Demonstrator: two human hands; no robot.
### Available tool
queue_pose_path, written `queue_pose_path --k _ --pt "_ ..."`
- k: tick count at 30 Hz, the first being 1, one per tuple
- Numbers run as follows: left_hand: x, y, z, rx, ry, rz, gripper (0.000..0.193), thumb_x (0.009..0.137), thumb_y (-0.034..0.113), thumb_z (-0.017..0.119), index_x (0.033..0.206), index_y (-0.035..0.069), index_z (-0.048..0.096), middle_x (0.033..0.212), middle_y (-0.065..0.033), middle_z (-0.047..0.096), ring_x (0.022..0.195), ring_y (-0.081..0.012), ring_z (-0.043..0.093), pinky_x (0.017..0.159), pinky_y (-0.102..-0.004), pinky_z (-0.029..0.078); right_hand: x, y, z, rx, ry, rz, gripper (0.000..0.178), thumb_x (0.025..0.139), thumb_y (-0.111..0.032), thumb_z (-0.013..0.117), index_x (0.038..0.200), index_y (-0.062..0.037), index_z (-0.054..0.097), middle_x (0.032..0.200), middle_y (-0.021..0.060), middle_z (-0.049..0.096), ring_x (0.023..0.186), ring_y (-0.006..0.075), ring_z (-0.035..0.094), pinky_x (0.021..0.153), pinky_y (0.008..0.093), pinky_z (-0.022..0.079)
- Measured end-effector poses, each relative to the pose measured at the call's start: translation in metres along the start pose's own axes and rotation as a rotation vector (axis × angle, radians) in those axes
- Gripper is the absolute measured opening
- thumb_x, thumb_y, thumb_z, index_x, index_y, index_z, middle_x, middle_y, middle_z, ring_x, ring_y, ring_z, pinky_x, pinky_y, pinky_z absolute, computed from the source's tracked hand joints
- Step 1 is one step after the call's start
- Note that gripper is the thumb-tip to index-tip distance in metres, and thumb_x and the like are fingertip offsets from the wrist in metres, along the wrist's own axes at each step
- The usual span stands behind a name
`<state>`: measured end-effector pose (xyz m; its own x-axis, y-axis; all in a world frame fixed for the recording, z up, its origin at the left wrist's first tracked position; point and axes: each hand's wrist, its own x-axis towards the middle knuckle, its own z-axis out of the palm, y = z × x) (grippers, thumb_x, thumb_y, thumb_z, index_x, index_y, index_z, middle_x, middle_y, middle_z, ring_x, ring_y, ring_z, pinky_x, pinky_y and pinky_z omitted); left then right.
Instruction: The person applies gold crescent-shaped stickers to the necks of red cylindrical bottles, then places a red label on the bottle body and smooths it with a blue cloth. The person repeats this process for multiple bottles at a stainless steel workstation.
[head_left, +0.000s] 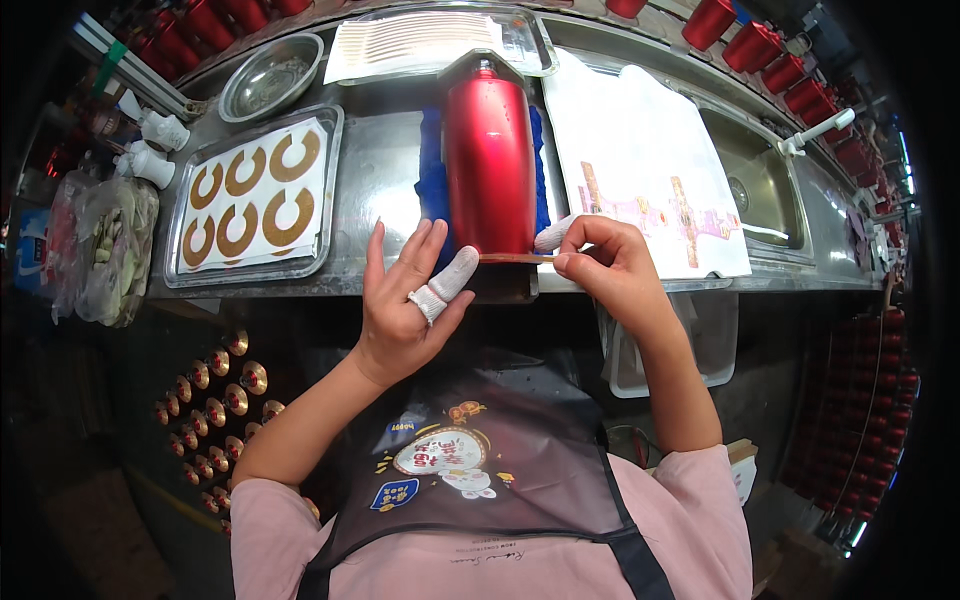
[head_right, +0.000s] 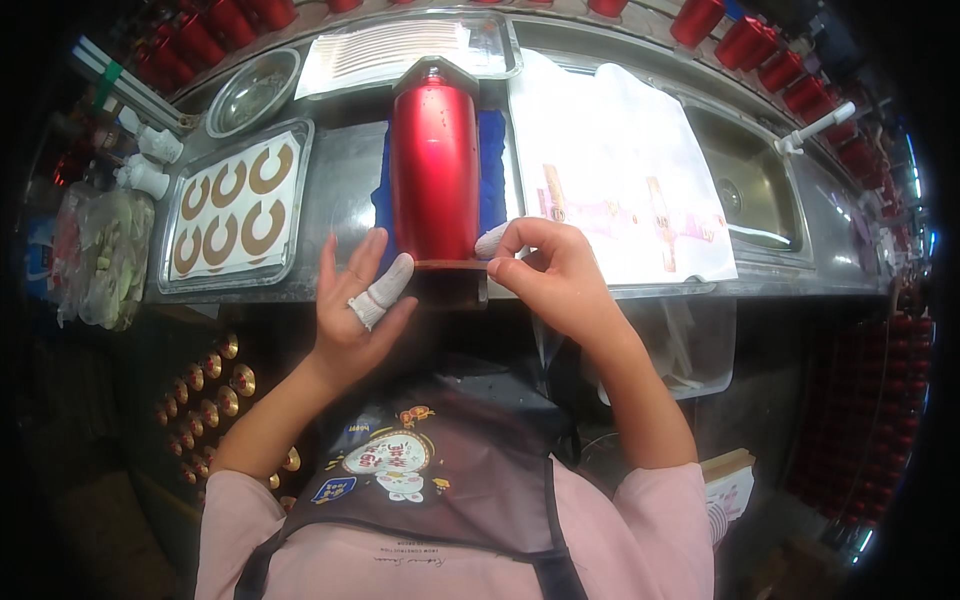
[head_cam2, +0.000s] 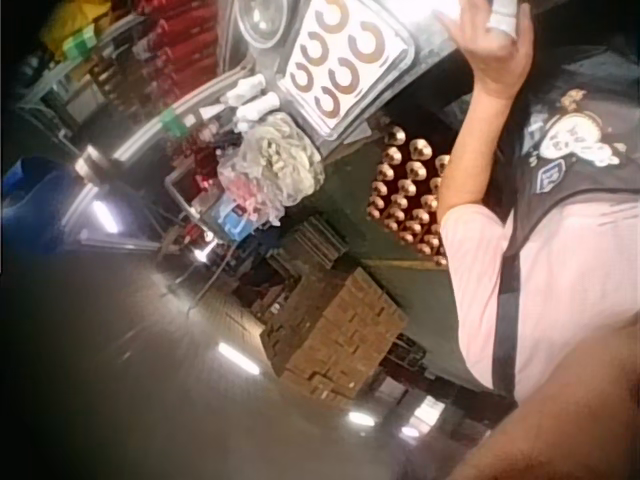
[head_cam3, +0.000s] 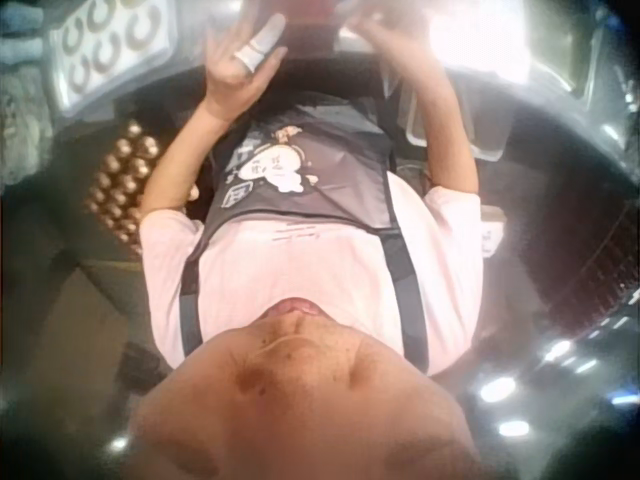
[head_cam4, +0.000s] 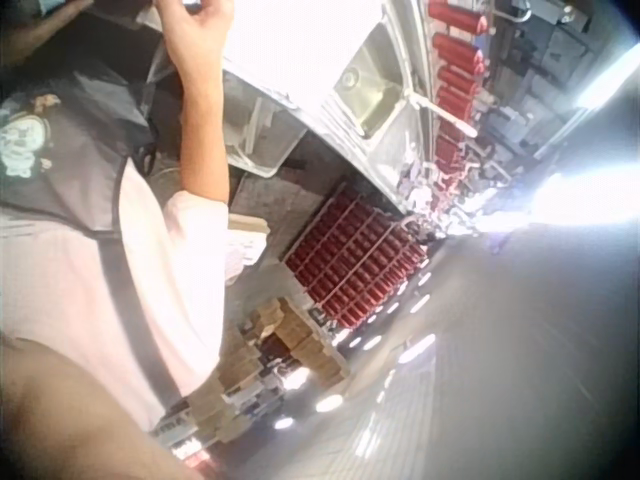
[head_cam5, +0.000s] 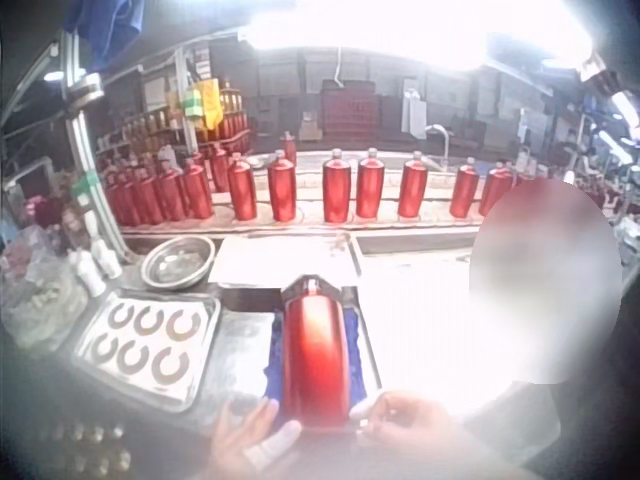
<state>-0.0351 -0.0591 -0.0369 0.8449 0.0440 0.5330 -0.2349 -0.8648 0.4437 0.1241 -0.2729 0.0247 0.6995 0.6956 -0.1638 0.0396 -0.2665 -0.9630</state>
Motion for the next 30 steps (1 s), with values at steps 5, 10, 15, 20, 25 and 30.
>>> queue_pose_path --k 5,10,15,20,25,30 --pt "-0.005 -0.003 -0.001 -0.08 -0.004 -0.075 0.046 0.084 0.012 0.078 0.129 0.008 0.071 0.147 -0.0231 0.055 0.135 -0.0383 0.055 0.118 -0.0637 0.02 -0.003 -0.009 0.004 0.043 0.009 -0.025 0.011 0.087 -0.007 0.07 0.081 -0.0036 0.063 0.074 -0.0049 0.056 0.065 0.001 0.048 0.057 0.0191 0.036" --pt "-0.013 -0.006 0.0 -0.097 -0.023 -0.118 0.046 0.084 0.012 0.078 0.129 0.008 0.071 0.15 -0.0219 0.052 0.136 -0.0372 0.054 0.119 -0.0631 0.019 -0.011 -0.02 0.007 0.049 -0.017 -0.068 0.011 0.087 -0.006 0.071 0.081 -0.0029 0.062 0.075 -0.0045 0.057 0.067 0.0008 0.049 0.059 0.0187 0.037" --pt "-0.008 -0.005 0.0 -0.049 -0.029 -0.06 0.047 0.083 0.01 0.078 0.129 0.007 0.07 0.151 -0.0224 0.051 0.135 -0.0377 0.055 0.118 -0.0635 0.019 -0.007 -0.011 0.002 0.006 0.041 -0.027 0.013 0.088 -0.008 0.071 0.081 -0.0026 0.061 0.075 -0.0044 0.057 0.068 0.0009 0.049 0.06 0.0191 0.037" --pt "0.004 0.0 -0.005 -0.009 -0.058 0.002 0.048 0.082 0.005 0.077 0.13 0.005 0.069 0.151 -0.0234 0.052 0.134 -0.0392 0.056 0.118 -0.0638 0.02 -0.002 0.004 -0.002 0.03 0.029 -0.042 0.013 0.089 -0.01 0.071 0.082 -0.0029 0.062 0.075 -0.0046 0.057 0.068 0.001 0.048 0.059 0.0192 0.037" --pt "0.015 0.006 -0.008 0.064 -0.078 0.043 0.047 0.08 0.006 0.078 0.127 0.011 0.072 0.147 -0.0223 0.055 0.131 -0.0388 0.058 0.116 -0.0641 0.024 0.001 0.011 -0.002 -0.005 0.035 -0.026 0.013 0.089 -0.011 0.071 0.082 -0.0033 0.063 0.074 -0.0053 0.057 0.066 0.0007 0.047 0.058 0.0188 0.036" --pt "0.032 0.015 -0.006 0.204 0.009 0.143 0.05 0.073 0.014 0.079 0.123 0.022 0.076 0.142 -0.0214 0.059 0.117 -0.0428 0.066 0.111 -0.0662 0.031 0.005 0.017 0.0 -0.069 0.033 0.004 0.013 0.09 -0.01 0.072 0.082 -0.0033 0.063 0.075 -0.0056 0.057 0.065 0.0002 0.048 0.057 0.0184 0.036"
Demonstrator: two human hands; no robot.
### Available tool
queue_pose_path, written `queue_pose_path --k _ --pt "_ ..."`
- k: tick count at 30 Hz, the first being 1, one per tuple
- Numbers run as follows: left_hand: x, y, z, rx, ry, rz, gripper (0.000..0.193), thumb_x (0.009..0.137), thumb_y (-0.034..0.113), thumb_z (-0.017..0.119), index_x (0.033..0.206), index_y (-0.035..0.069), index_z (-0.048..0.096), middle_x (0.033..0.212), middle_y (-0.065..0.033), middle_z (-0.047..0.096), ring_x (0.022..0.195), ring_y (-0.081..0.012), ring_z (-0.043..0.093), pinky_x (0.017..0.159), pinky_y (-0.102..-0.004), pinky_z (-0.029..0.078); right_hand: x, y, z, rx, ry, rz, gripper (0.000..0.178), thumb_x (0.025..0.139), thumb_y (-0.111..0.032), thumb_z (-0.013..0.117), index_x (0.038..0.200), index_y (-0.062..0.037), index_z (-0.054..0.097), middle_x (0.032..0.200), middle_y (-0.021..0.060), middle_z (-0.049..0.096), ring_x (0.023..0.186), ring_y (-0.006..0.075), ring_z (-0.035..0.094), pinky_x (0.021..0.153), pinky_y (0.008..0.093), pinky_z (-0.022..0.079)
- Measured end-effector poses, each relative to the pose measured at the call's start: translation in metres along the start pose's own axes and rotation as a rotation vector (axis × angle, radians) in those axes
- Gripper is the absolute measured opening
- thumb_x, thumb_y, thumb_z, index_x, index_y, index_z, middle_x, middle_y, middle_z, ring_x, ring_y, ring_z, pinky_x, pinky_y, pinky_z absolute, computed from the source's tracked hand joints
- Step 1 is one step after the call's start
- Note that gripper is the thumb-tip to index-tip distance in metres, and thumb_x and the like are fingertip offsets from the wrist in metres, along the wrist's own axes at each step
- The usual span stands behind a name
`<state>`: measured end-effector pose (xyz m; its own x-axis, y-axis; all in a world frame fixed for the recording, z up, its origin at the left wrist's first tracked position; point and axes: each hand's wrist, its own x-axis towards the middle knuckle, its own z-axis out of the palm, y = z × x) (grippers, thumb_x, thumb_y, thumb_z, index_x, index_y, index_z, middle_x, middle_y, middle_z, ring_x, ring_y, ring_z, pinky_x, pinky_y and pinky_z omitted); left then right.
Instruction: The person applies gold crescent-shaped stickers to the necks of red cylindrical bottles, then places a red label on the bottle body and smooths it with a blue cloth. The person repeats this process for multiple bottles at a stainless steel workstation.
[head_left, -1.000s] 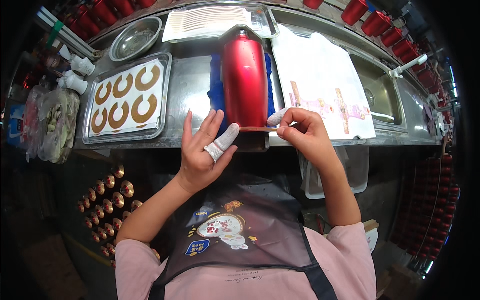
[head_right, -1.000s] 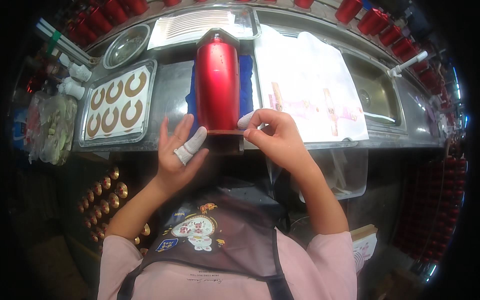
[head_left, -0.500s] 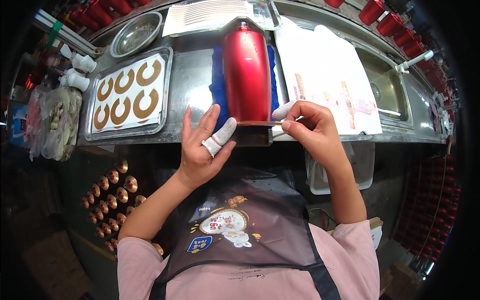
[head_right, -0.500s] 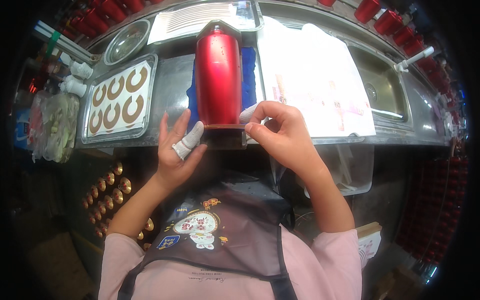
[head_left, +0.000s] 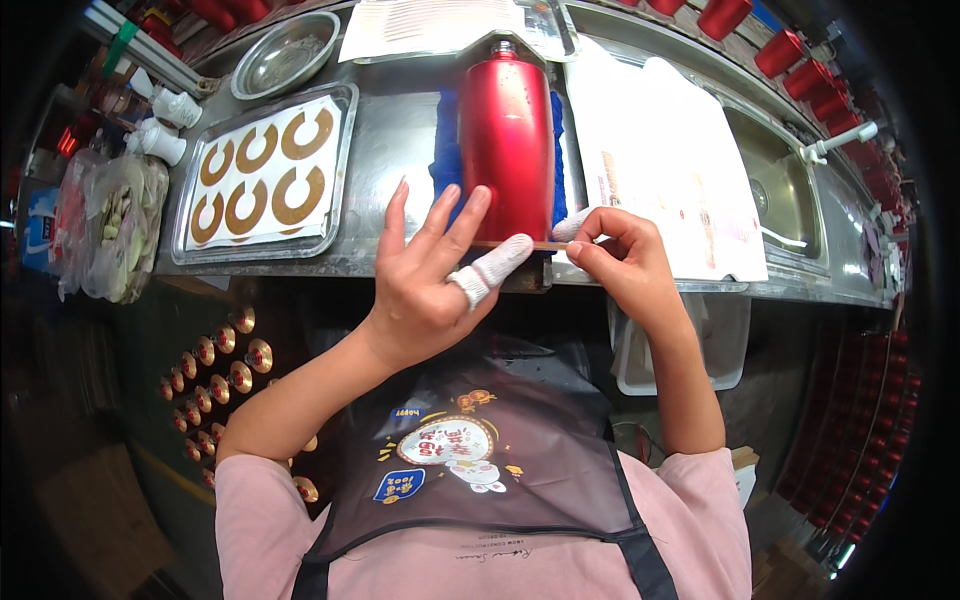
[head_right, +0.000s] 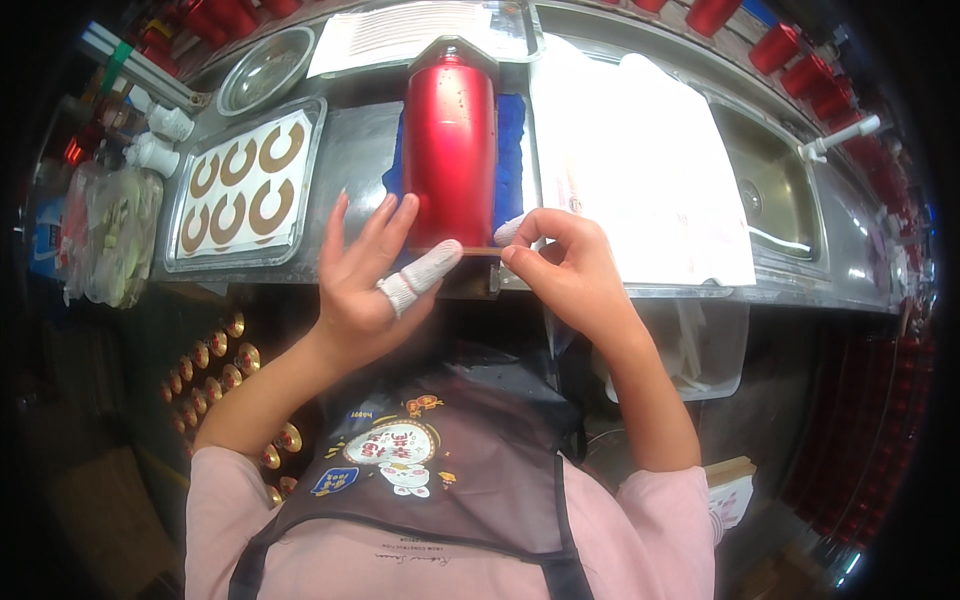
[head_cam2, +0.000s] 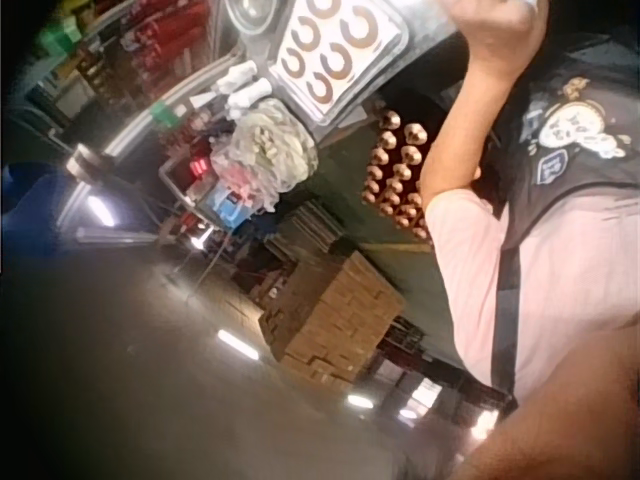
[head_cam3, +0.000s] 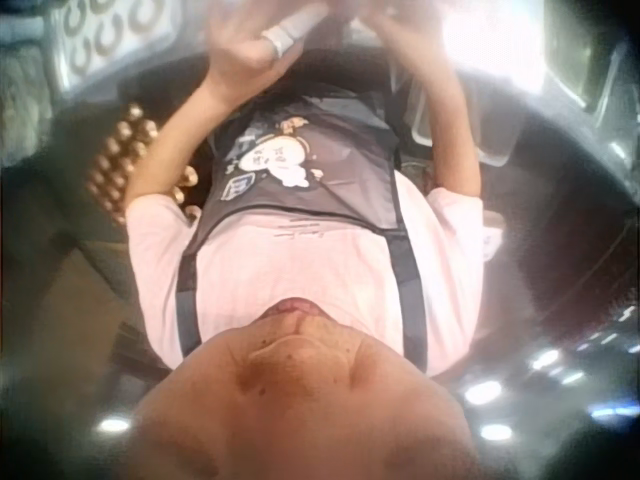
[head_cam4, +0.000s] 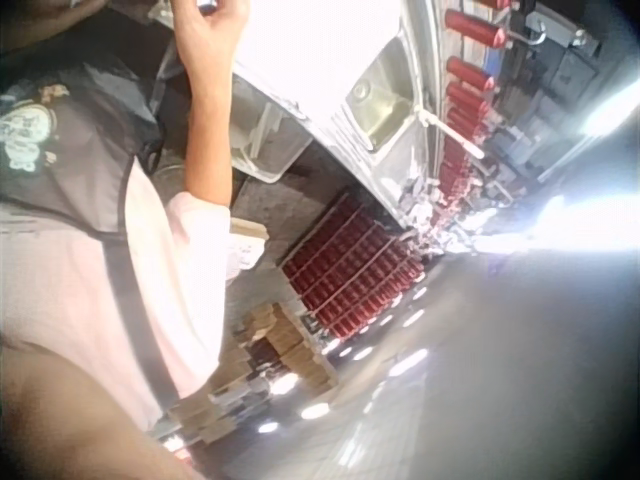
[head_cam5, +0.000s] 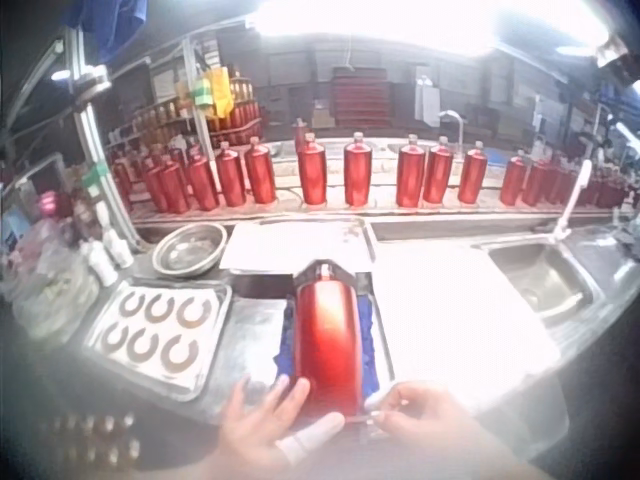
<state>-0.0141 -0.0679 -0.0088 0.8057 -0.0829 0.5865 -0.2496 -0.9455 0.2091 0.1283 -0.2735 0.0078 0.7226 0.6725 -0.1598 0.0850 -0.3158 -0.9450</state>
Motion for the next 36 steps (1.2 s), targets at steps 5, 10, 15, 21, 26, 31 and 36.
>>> queue_pose_path --k 5,10,15,21,26,31,36 --pt "0.019 0.012 0.017 0.072 0.022 0.028 0.046 0.074 0.017 0.079 0.12 0.016 0.076 0.144 -0.0173 0.059 0.13 -0.045 0.056 0.111 -0.0709 0.029 0.002 0.005 0.007 -0.063 -0.014 -0.032 0.013 0.09 -0.009 0.072 0.083 -0.0022 0.064 0.075 -0.0059 0.057 0.065 -0.0005 0.049 0.057 0.0177 0.037" --pt "0.007 -0.007 0.024 -0.253 0.097 -0.205 0.068 0.073 0.013 0.085 0.138 0.009 0.064 0.149 -0.0147 0.056 0.135 -0.0429 0.054 0.115 -0.0638 0.03 0.004 0.002 0.005 -0.112 -0.044 -0.019 0.014 0.09 -0.01 0.073 0.084 -0.002 0.065 0.075 -0.0061 0.058 0.066 -0.0002 0.05 0.057 0.0181 0.038" --pt "-0.03 -0.014 0.019 -0.35 0.099 -0.242 0.062 0.078 0.013 0.085 0.136 0.007 0.065 0.149 -0.0179 0.056 0.133 -0.0396 0.057 0.116 -0.0622 0.027 0.0 -0.004 -0.001 0.047 -0.061 0.035 0.013 0.09 -0.009 0.073 0.084 -0.0023 0.064 0.077 -0.0044 0.059 0.068 0.0004 0.051 0.06 0.0183 0.04" --pt "-0.044 -0.012 0.018 -0.204 0.007 -0.175 0.053 0.079 0.013 0.084 0.13 0.007 0.07 0.145 -0.0202 0.058 0.131 -0.0391 0.059 0.117 -0.0635 0.025 -0.002 -0.004 -0.006 0.064 -0.034 0.021 0.011 0.089 -0.009 0.07 0.084 -0.0029 0.063 0.077 -0.004 0.059 0.068 0.0011 0.052 0.06 0.0189 0.041" --pt "-0.032 -0.009 0.013 -0.153 -0.007 -0.109 0.05 0.079 0.012 0.083 0.128 0.007 0.071 0.142 -0.0209 0.06 0.126 -0.0394 0.062 0.115 -0.0642 0.026 0.001 0.002 -0.006 0.073 -0.033 0.063 0.011 0.089 -0.009 0.07 0.084 -0.0025 0.063 0.077 -0.0033 0.06 0.069 0.0015 0.052 0.061 0.019 0.041" --pt "-0.014 -0.002 0.006 -0.05 -0.012 -0.047 0.05 0.075 0.009 0.081 0.124 0.017 0.075 0.139 -0.0201 0.062 0.118 -0.041 0.066 0.111 -0.0653 0.032 0.004 0.007 -0.004 0.062 -0.052 0.062 0.011 0.09 -0.01 0.07 0.085 -0.0019 0.064 0.078 -0.0028 0.061 0.07 0.0022 0.054 0.062 0.0187 0.043" --pt "0.01 0.007 0.009 0.046 0.042 0.047 0.037 0.076 0.017 0.078 0.112 0.021 0.08 0.141 -0.0158 0.063 0.116 -0.0434 0.066 0.108 -0.0695 0.033 0.005 0.008 -0.001 0.03 -0.06 0.078 0.011 0.09 -0.009 0.072 0.085 -0.0018 0.064 0.078 -0.003 0.061 0.07 0.0021 0.054 0.062 0.0188 0.043"
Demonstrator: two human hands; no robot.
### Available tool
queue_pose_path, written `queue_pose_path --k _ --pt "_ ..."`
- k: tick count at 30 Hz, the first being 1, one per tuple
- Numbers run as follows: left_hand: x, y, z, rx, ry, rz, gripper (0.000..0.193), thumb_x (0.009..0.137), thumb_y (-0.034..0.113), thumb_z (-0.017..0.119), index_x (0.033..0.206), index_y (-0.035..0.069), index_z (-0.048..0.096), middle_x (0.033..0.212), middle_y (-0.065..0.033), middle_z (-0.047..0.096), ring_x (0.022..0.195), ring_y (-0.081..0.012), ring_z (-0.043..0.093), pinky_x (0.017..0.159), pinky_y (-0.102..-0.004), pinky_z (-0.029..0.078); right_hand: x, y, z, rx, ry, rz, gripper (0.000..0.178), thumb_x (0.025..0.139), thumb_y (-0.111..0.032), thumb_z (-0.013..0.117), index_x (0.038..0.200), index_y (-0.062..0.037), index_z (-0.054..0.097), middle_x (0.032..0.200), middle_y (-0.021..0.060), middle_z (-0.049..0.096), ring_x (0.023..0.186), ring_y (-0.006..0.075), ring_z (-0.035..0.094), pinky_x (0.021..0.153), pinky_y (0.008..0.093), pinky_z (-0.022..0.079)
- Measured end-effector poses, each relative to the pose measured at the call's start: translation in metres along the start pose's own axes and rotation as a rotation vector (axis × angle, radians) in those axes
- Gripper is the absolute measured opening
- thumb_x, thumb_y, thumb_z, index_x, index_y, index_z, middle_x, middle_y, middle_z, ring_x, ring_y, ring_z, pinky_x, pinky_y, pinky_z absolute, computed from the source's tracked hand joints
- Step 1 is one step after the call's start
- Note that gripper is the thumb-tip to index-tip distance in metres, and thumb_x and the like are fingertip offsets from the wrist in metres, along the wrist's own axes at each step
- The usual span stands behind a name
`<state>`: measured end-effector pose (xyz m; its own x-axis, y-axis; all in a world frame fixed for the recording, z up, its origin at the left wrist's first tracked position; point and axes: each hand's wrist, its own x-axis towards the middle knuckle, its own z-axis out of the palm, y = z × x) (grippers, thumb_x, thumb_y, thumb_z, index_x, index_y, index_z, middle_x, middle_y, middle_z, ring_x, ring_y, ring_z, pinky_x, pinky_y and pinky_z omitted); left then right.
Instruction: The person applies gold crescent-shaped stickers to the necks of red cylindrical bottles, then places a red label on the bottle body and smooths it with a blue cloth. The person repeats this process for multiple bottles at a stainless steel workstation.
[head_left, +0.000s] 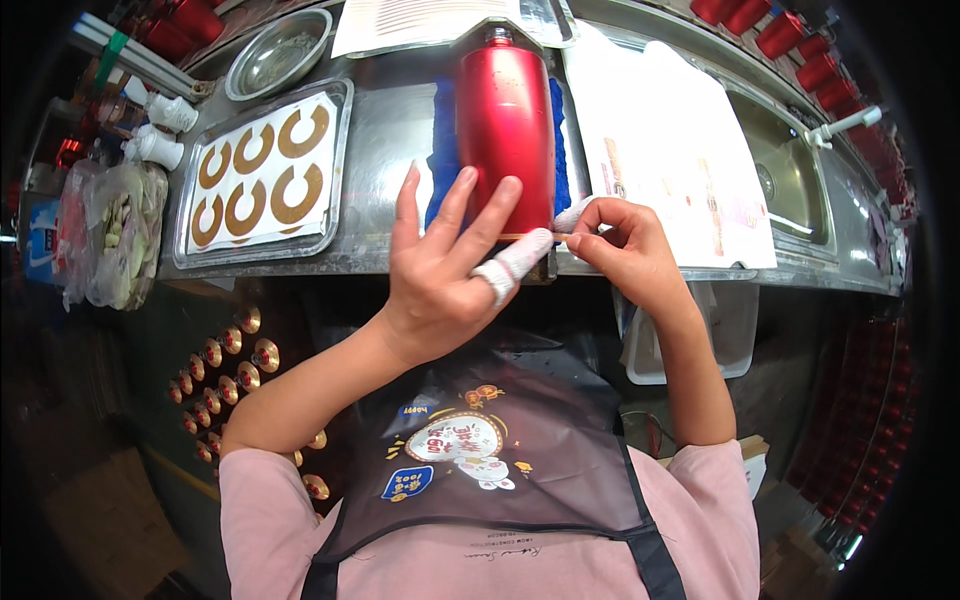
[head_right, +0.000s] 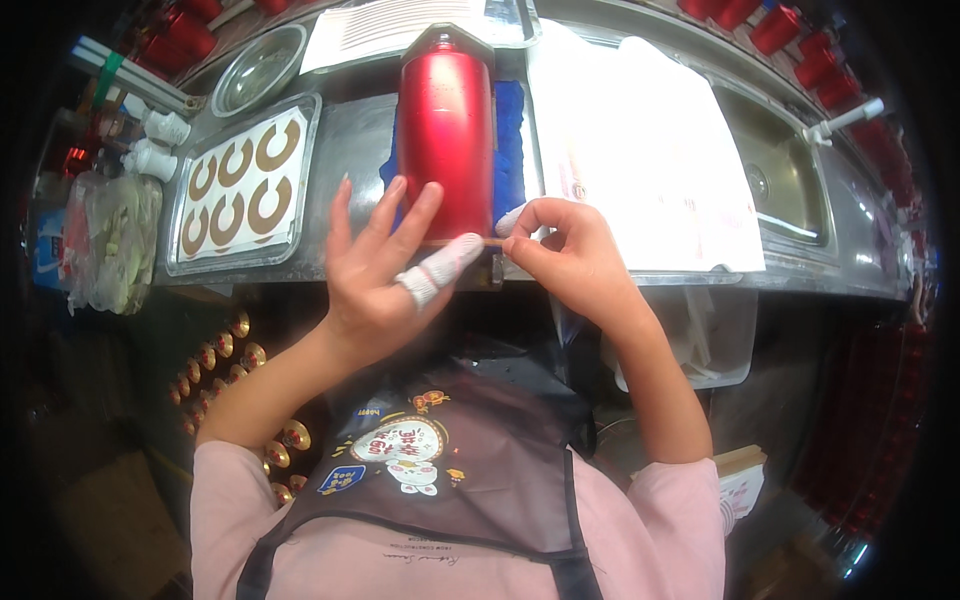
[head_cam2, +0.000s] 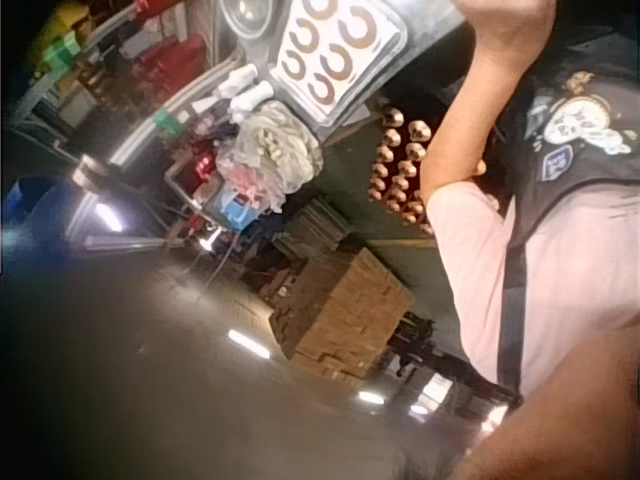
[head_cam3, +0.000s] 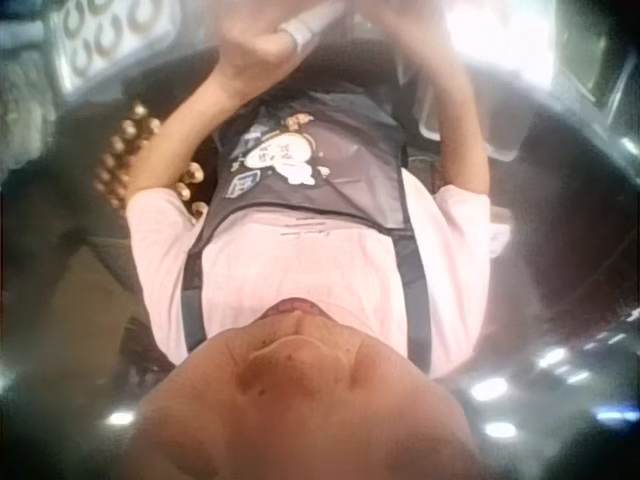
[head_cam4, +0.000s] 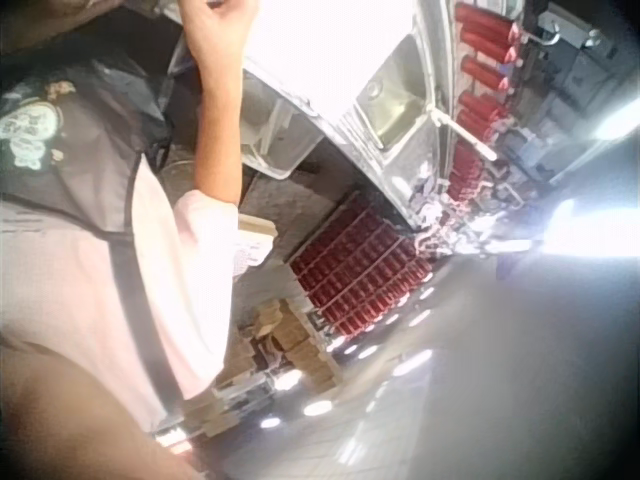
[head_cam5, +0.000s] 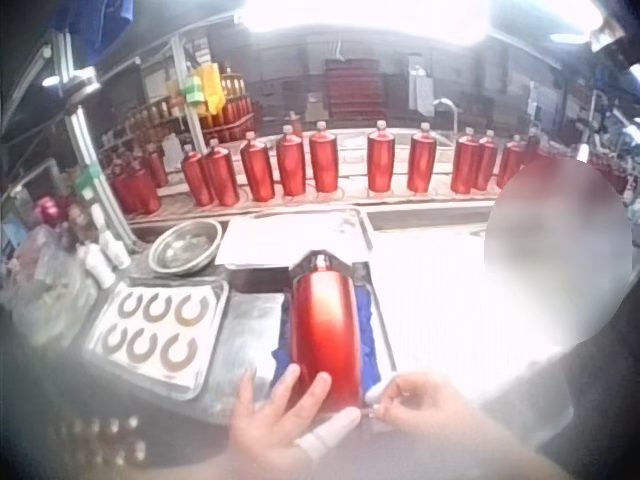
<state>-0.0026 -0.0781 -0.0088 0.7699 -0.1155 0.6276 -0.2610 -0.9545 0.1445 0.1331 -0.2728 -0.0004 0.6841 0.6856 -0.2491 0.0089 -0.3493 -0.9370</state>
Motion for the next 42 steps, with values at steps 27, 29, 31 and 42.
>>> queue_pose_path --k 27,29,31,42 --pt "-0.014 -0.006 -0.003 -0.089 -0.019 -0.086 0.043 0.074 0.014 0.084 0.117 0.018 0.078 0.138 -0.0157 0.065 0.116 -0.0413 0.066 0.112 -0.0649 0.032 -0.001 -0.001 -0.003 0.049 -0.001 -0.031 0.01 0.089 -0.009 0.07 0.084 -0.0027 0.064 0.078 -0.004 0.059 0.07 0.0015 0.052 0.062 0.0196 0.042" --pt "-0.002 -0.003 -0.002 -0.04 0.009 -0.018 0.038 0.076 0.015 0.082 0.114 0.018 0.079 0.137 -0.0145 0.065 0.117 -0.0418 0.066 0.111 -0.0665 0.032 0.001 0.0 -0.001 0.037 -0.001 -0.031 0.011 0.089 -0.009 0.07 0.084 -0.0027 0.064 0.078 -0.0041 0.06 0.07 0.0012 0.052 0.062 0.0191 0.042" --pt "0.006 0.002 0.002 0.007 0.024 0.031 0.031 0.079 0.019 0.077 0.109 0.018 0.08 0.136 -0.0127 0.066 0.121 -0.0422 0.064 0.109 -0.069 0.033 0.002 0.002 0.001 0.038 -0.003 -0.034 0.011 0.089 -0.01 0.071 0.084 -0.0026 0.064 0.078 -0.0042 0.059 0.07 0.001 0.052 0.061 0.0186 0.041" --pt "-0.029 -0.014 0.016 -0.388 0.114 -0.321 0.065 0.076 0.015 0.087 0.136 0.004 0.065 0.145 -0.0184 0.059 0.135 -0.0359 0.056 0.117 -0.0597 0.029 -0.003 -0.006 0.0 0.11 -0.038 -0.043 0.012 0.088 -0.01 0.072 0.084 -0.003 0.063 0.077 -0.0049 0.058 0.068 0.0011 0.05 0.061 0.0186 0.039"
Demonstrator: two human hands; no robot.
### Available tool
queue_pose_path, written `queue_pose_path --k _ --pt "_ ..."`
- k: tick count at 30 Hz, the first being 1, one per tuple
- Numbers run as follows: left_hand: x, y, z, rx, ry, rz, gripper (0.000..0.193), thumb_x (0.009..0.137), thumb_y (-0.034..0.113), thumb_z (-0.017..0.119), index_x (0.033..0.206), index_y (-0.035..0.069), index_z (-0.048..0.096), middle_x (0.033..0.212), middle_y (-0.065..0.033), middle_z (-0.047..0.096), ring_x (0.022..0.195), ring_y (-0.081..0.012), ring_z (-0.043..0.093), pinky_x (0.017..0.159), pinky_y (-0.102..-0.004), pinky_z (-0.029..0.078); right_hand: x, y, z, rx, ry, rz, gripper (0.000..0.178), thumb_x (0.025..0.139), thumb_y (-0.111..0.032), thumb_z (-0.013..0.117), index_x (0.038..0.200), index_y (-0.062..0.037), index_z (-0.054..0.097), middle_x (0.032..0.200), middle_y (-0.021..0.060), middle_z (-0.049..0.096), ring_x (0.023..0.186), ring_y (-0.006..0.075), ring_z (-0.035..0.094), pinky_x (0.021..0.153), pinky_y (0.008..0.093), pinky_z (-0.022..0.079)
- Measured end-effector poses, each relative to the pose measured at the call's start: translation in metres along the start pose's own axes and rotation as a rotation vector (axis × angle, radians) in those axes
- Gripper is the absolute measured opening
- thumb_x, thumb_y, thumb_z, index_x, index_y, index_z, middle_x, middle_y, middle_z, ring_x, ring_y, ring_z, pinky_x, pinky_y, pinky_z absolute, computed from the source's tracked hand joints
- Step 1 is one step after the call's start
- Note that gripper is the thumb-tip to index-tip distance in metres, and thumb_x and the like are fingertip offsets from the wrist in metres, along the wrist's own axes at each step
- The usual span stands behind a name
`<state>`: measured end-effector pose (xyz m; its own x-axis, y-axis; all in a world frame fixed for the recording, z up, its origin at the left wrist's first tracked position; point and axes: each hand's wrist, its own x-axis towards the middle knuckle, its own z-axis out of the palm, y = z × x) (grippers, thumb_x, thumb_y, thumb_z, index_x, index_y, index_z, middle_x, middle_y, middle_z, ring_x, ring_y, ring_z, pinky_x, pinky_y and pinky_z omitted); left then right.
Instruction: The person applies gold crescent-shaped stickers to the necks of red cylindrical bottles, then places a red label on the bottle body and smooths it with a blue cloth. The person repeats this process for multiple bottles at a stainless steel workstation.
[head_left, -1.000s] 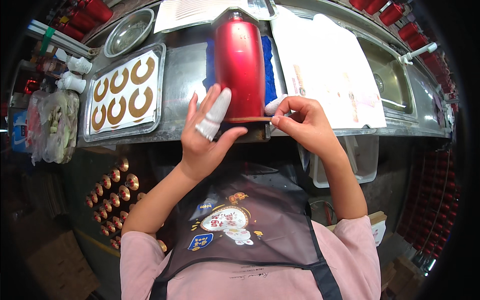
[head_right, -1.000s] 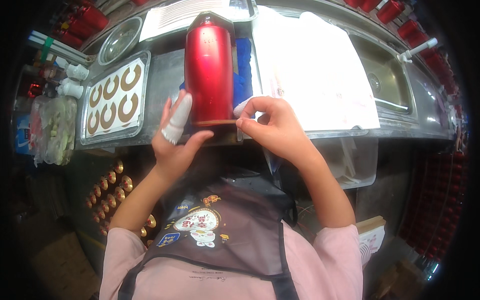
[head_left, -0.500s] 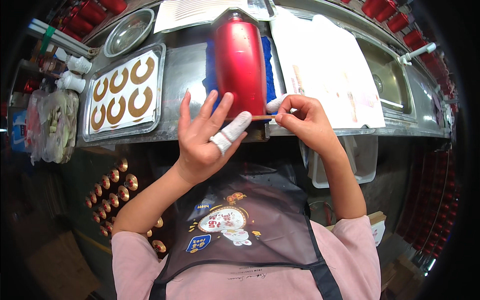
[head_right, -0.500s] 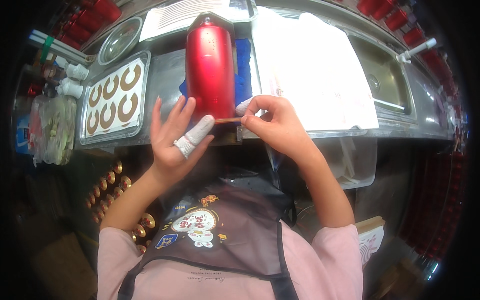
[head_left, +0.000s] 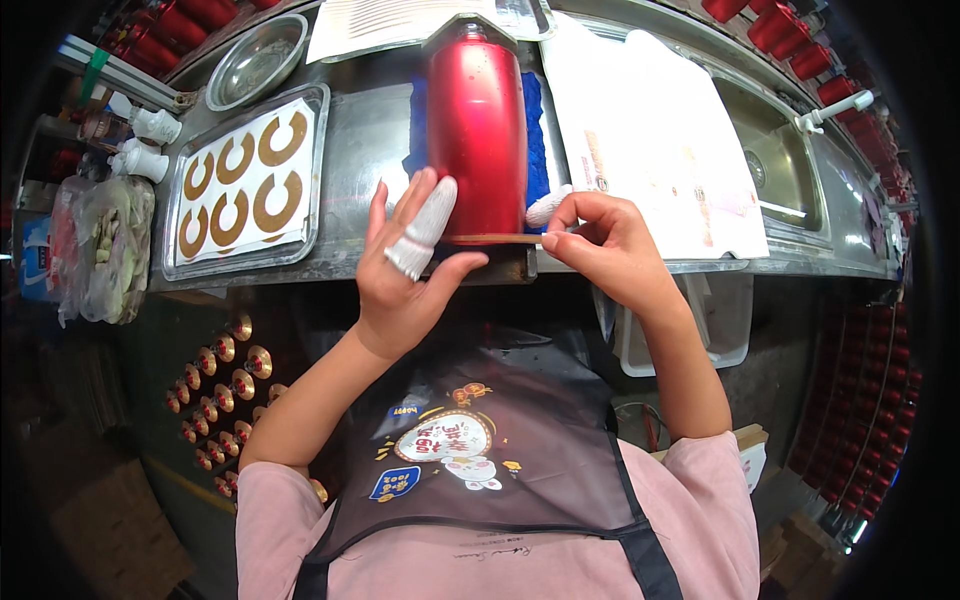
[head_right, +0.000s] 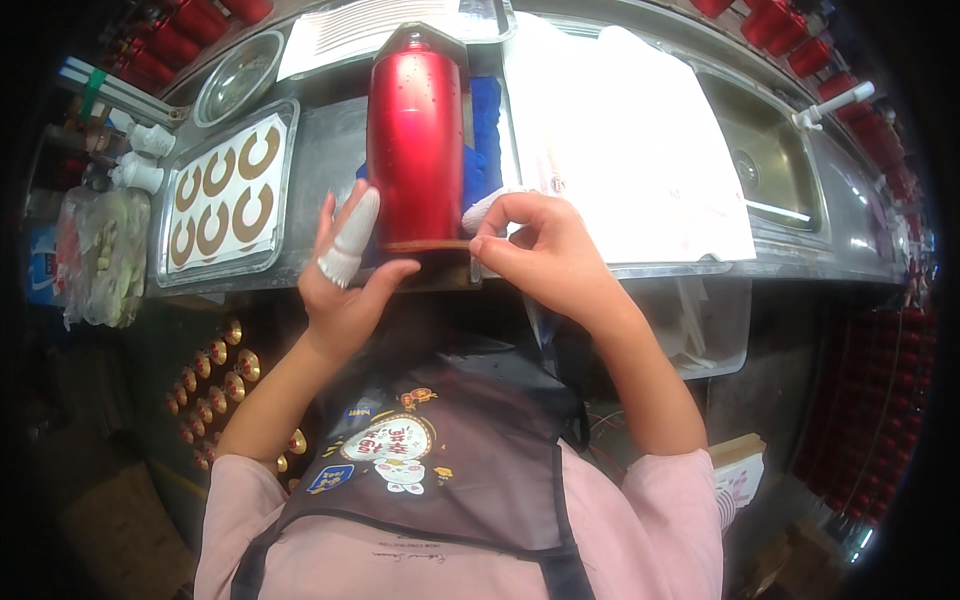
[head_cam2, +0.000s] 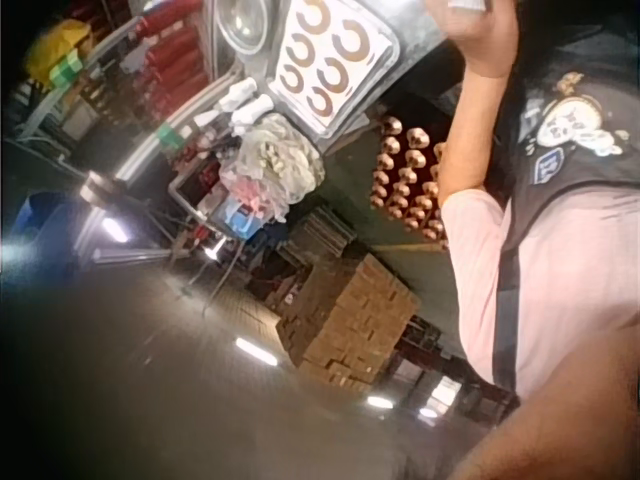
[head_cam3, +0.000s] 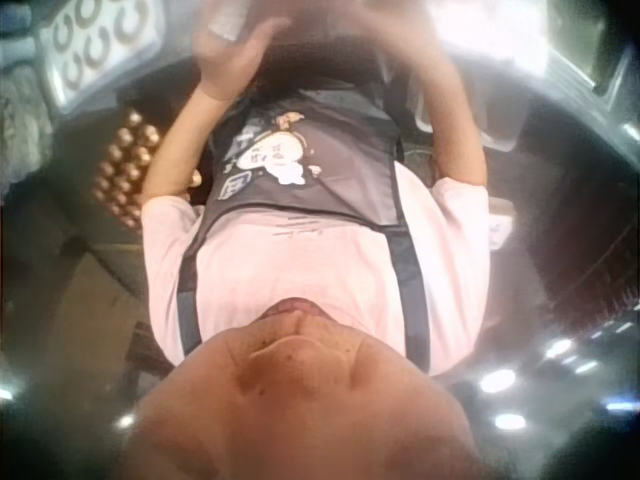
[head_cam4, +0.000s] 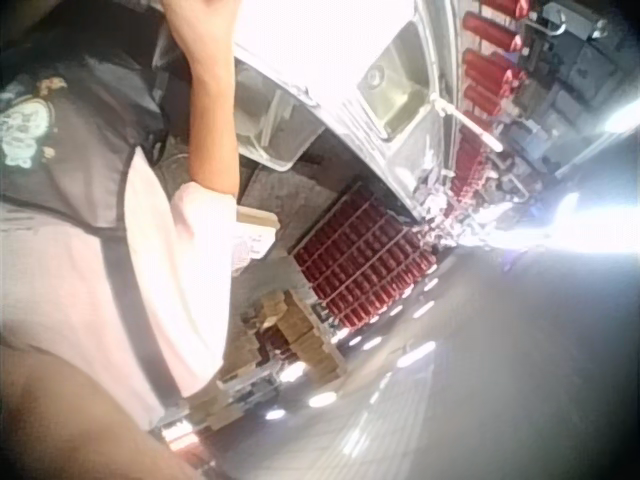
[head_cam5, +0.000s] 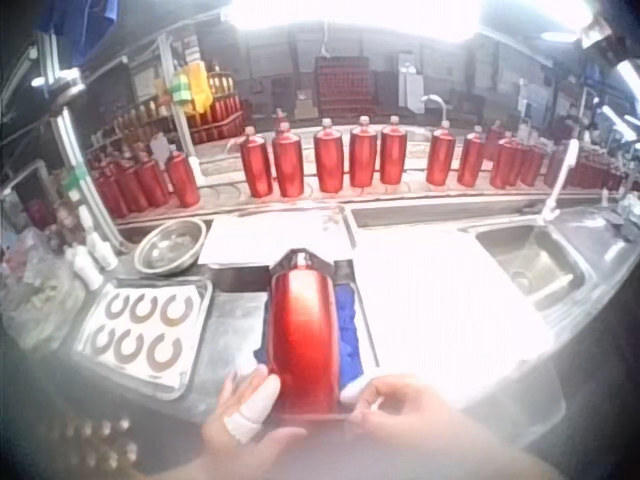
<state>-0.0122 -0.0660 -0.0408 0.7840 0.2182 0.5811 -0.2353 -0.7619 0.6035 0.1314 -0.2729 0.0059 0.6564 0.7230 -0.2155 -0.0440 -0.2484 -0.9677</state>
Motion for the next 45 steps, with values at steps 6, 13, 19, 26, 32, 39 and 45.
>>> queue_pose_path --k 6,13,19,26,32,39,45 --pt "-0.023 -0.007 -0.01 0.119 -0.096 0.048 0.052 0.079 0.016 0.086 0.127 0.004 0.071 0.141 -0.0201 0.061 0.131 -0.0396 0.058 0.117 -0.0624 0.026 -0.005 -0.003 -0.007 0.02 0.009 0.001 0.01 0.088 -0.008 0.07 0.083 -0.0038 0.063 0.077 -0.0049 0.057 0.069 0.0015 0.05 0.061 0.0187 0.039" --pt "-0.01 -0.001 -0.009 0.18 -0.128 0.144 0.047 0.08 0.013 0.084 0.125 0.008 0.073 0.14 -0.02 0.062 0.127 -0.0398 0.062 0.116 -0.0636 0.027 -0.001 0.01 -0.007 0.02 0.032 0.0 0.01 0.088 -0.009 0.069 0.083 -0.0042 0.062 0.075 -0.0048 0.057 0.068 0.001 0.05 0.059 0.0191 0.038" --pt "0.008 0.015 -0.013 0.315 -0.168 0.248 0.044 0.076 0.006 0.083 0.119 0.011 0.076 0.142 -0.0222 0.06 0.123 -0.0434 0.063 0.115 -0.0639 0.028 0.001 0.009 -0.008 -0.006 0.017 0.018 0.013 0.088 -0.012 0.068 0.084 -0.0003 0.066 0.08 0.0008 0.065 0.071 0.0054 0.059 0.064 0.0218 0.048" --pt "0.032 0.031 0.01 0.445 -0.123 0.321 0.03 0.08 0.016 0.072 0.108 0.016 0.08 0.138 -0.0157 0.065 0.125 -0.0457 0.06 0.109 -0.0713 0.031 0.005 0.015 0.0 -0.034 0.009 -0.025 0.011 0.089 -0.009 0.07 0.084 -0.0039 0.062 0.077 -0.0054 0.058 0.068 0.0009 0.05 0.059 0.0187 0.039" --pt "0.02 0.011 0.012 0.098 -0.016 0.045 0.065 0.074 0.015 0.087 0.135 0.008 0.067 0.145 -0.0154 0.06 0.136 -0.0369 0.055 0.115 -0.0598 0.032 0.004 0.01 0.002 -0.065 0.026 -0.032 0.012 0.09 -0.009 0.072 0.084 -0.0025 0.064 0.079 -0.0048 0.06 0.07 0.001 0.052 0.061 0.0188 0.041" --pt "-0.017 -0.004 -0.007 0.093 -0.065 0.04 0.056 0.078 0.013 0.086 0.13 0.004 0.069 0.142 -0.0198 0.061 0.132 -0.0371 0.058 0.116 -0.0603 0.03 0.003 0.007 0.0 -0.008 0.024 0.005 0.014 0.087 -0.013 0.071 0.087 0.0004 0.068 0.082 0.0049 0.07 0.07 0.0075 0.064 0.064 0.0227 0.05" --pt "-0.012 -0.003 -0.009 0.175 -0.098 0.134 0.046 0.078 0.011 0.085 0.122 0.006 0.074 0.138 -0.0197 0.064 0.126 -0.0408 0.062 0.114 -0.0657 0.028 0.004 0.012 0.0 0.034 0.042 0.025 0.008 0.088 -0.008 0.068 0.083 -0.0028 0.064 0.077 -0.0044 0.06 0.07 0.0013 0.051 0.062 0.019 0.041"
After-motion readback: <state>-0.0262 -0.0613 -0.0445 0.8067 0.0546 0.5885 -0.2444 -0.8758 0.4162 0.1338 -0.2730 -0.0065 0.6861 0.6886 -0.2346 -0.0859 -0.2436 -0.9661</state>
